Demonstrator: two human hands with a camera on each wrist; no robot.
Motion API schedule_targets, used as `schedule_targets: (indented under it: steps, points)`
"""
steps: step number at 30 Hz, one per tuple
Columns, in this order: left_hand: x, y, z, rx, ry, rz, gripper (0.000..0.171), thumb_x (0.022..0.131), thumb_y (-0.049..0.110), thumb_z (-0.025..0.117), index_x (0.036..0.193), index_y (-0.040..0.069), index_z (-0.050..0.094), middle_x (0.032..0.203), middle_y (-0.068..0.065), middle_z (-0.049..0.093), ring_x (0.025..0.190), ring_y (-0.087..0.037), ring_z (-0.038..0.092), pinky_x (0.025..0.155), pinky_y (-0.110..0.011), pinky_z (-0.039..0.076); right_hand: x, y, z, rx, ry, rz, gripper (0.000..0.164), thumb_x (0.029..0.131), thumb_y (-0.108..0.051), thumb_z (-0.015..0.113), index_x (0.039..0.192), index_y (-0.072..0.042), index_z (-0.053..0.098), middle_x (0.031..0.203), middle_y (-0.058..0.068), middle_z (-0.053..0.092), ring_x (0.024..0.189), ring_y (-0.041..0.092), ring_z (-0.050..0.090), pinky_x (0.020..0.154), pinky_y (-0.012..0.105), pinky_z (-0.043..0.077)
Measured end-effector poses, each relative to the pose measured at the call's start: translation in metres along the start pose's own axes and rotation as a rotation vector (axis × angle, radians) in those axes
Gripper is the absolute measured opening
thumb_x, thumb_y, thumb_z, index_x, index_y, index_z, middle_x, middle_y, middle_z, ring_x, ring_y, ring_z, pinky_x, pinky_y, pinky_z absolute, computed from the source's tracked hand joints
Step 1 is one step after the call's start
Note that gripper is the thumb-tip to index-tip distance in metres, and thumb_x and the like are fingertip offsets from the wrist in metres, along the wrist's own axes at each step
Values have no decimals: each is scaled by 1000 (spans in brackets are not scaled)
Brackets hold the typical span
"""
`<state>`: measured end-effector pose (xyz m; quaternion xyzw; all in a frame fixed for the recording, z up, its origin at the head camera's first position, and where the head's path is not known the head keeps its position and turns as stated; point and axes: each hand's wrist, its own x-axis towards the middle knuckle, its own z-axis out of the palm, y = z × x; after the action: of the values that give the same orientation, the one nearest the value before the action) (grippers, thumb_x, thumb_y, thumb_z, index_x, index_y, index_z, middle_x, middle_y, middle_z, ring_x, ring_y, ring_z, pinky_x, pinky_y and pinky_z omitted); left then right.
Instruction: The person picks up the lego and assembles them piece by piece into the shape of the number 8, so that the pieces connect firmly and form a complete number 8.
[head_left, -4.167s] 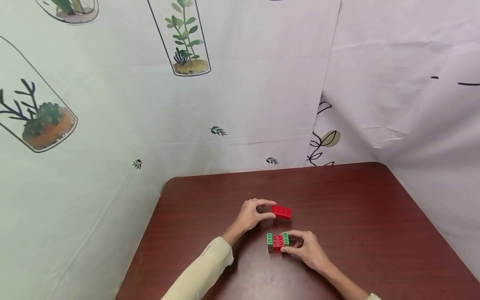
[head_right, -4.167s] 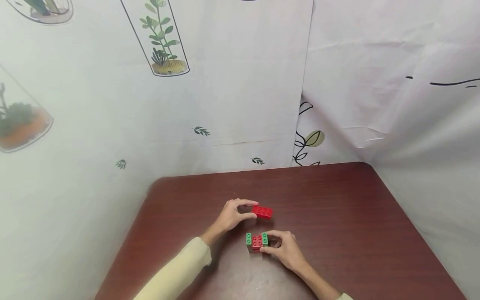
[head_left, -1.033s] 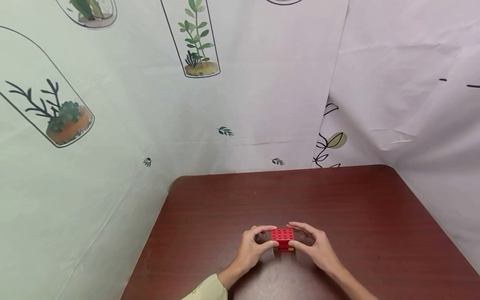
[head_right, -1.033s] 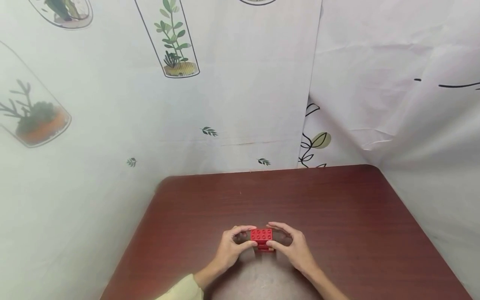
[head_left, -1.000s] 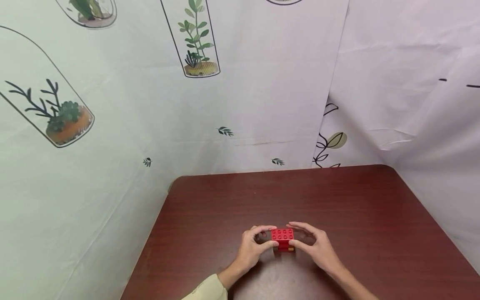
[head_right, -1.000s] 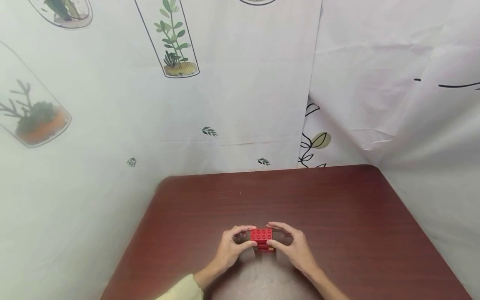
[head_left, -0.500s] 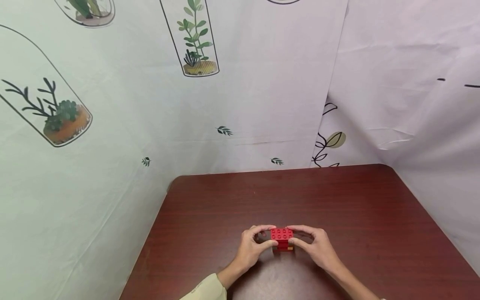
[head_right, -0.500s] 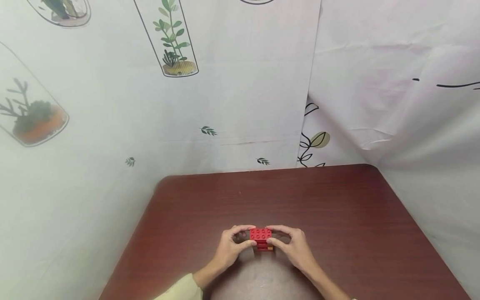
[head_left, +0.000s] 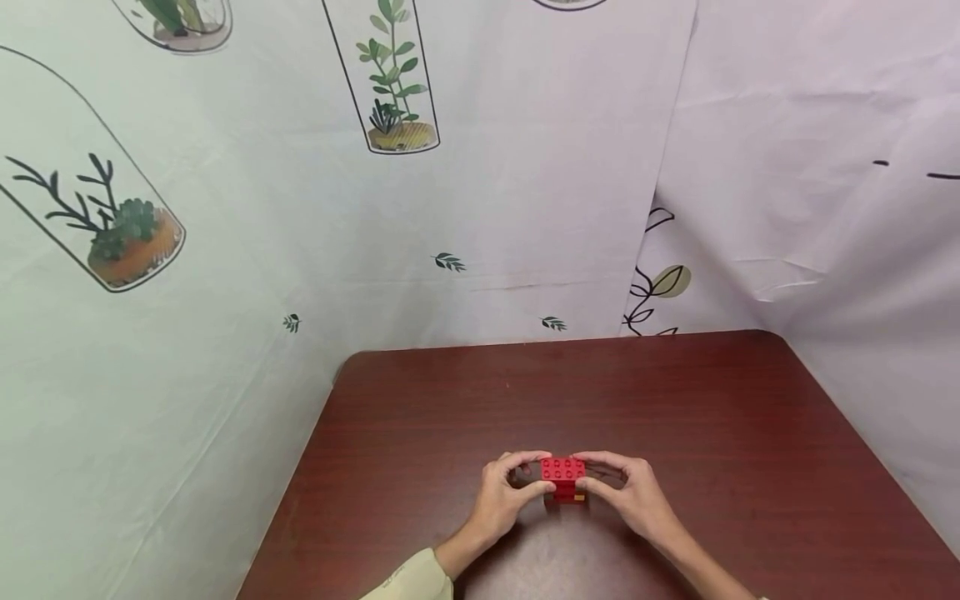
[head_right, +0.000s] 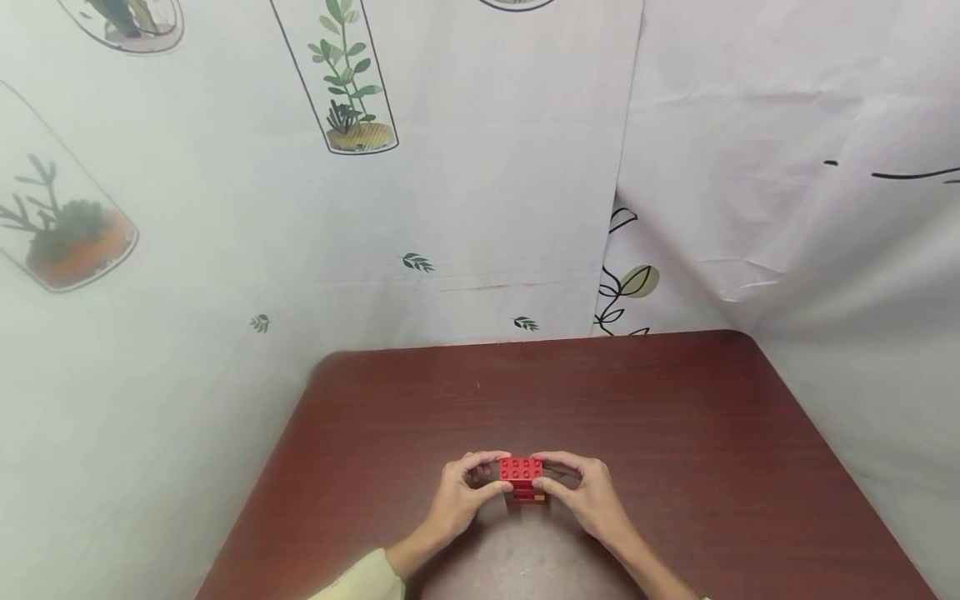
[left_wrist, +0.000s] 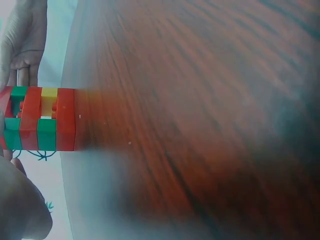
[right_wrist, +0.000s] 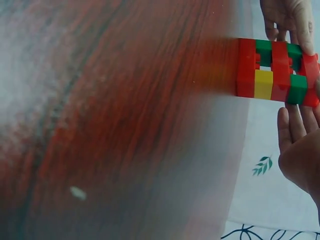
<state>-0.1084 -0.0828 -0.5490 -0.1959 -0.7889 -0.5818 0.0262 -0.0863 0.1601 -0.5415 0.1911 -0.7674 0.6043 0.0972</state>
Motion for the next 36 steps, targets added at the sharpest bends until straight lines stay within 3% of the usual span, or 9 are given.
schedule_targets:
  steps: [5,9,16,22,29,36]
  points:
    - [-1,0,1,-24,-1,-8,38,84,21,90,121,20,81,86,-17,65,78,-27,54,67,-20,43,-1,1,1,28,4,38,31,91,-7,84,121,-6,78,113,10,79,104,15,75,86,31,60]
    - [-1,0,0,-21,0,-7,38,84,21,91,120,21,81,86,-20,64,78,-28,54,66,-20,43,-1,0,1,30,-3,11,31,92,-6,82,123,-4,77,114,12,79,105,15,75,86,29,60]
    - [-3,3,-3,68,0,12,38,84,27,91,121,24,81,93,-10,71,84,-32,60,71,-27,49,0,1,-1,63,-27,66,31,91,-8,84,121,-6,78,113,10,79,103,14,75,86,28,59]
    - [-5,4,-5,162,-11,77,41,84,31,91,123,27,79,106,2,74,96,-21,64,80,-34,52,-5,2,-3,60,-48,63,36,91,-8,84,126,-4,76,117,10,78,106,12,74,87,32,60]
    - [-11,-2,-8,267,-59,180,60,86,26,90,140,18,68,123,10,74,102,-15,64,79,-31,51,-8,5,-4,80,-99,52,53,90,-6,84,137,9,65,128,24,72,108,20,75,89,41,59]
    - [-15,-5,-10,302,-34,126,55,86,32,90,136,22,71,116,3,76,97,-18,65,77,-29,50,-12,6,-6,18,-109,94,51,89,-7,85,135,9,67,123,27,73,101,19,77,83,27,60]
